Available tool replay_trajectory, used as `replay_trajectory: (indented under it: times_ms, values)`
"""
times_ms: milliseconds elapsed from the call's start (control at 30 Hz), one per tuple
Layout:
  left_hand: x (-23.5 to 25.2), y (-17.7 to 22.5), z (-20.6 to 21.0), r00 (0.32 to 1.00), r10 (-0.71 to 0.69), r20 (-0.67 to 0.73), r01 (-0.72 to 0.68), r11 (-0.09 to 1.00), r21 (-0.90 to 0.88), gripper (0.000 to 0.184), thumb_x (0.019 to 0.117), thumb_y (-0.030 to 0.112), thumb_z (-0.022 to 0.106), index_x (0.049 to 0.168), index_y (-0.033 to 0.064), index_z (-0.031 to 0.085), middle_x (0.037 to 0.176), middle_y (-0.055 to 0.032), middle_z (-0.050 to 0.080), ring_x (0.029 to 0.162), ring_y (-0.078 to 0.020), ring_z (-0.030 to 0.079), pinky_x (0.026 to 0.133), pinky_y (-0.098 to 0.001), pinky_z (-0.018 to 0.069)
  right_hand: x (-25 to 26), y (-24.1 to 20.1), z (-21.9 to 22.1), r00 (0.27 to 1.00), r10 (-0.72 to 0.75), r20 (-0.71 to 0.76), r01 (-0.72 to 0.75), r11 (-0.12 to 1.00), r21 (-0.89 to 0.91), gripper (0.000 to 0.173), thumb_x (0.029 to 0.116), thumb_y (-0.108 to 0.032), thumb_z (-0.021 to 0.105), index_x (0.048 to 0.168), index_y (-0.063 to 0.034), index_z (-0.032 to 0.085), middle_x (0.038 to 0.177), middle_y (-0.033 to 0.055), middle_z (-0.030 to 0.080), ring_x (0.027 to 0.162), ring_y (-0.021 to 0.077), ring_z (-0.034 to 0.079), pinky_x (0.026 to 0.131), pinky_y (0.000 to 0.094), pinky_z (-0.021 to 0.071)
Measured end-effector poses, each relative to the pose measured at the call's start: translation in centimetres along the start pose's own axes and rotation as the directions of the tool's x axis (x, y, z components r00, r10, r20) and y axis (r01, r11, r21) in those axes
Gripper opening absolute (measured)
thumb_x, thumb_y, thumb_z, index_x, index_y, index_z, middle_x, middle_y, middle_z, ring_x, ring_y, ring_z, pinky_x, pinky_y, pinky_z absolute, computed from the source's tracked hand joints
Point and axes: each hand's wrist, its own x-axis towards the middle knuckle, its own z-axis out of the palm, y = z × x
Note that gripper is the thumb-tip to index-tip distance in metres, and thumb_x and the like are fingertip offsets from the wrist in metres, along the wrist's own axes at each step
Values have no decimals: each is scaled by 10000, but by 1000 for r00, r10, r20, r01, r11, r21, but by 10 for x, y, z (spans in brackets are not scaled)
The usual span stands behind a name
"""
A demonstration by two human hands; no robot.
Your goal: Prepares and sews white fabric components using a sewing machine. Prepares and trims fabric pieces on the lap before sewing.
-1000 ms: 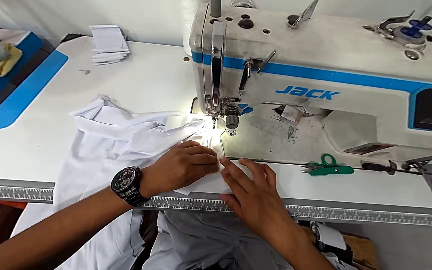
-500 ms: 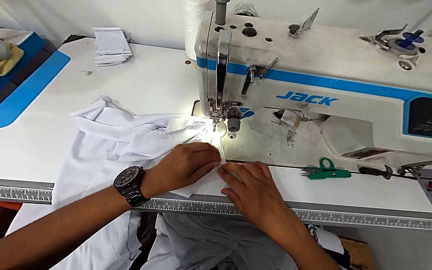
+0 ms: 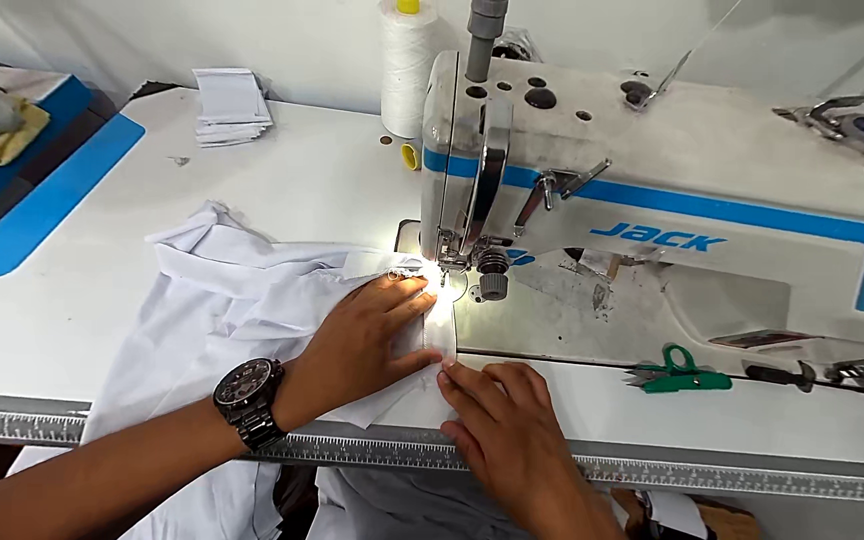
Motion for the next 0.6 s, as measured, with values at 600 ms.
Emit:
replay_trajectory:
  times_ms: [600]
  values:
    - [32, -31, -7, 999, 21, 27, -21, 999, 33, 738, 880, 760, 517, 1242, 152, 726, 1330, -68, 661, 1325, -276, 550, 1107, -482, 426, 33, 5, 5, 997, 79, 4, -79, 996, -45, 449, 1087, -465, 379, 1322, -253, 697, 1390, -125, 628, 1074, 151, 594, 987, 420, 410]
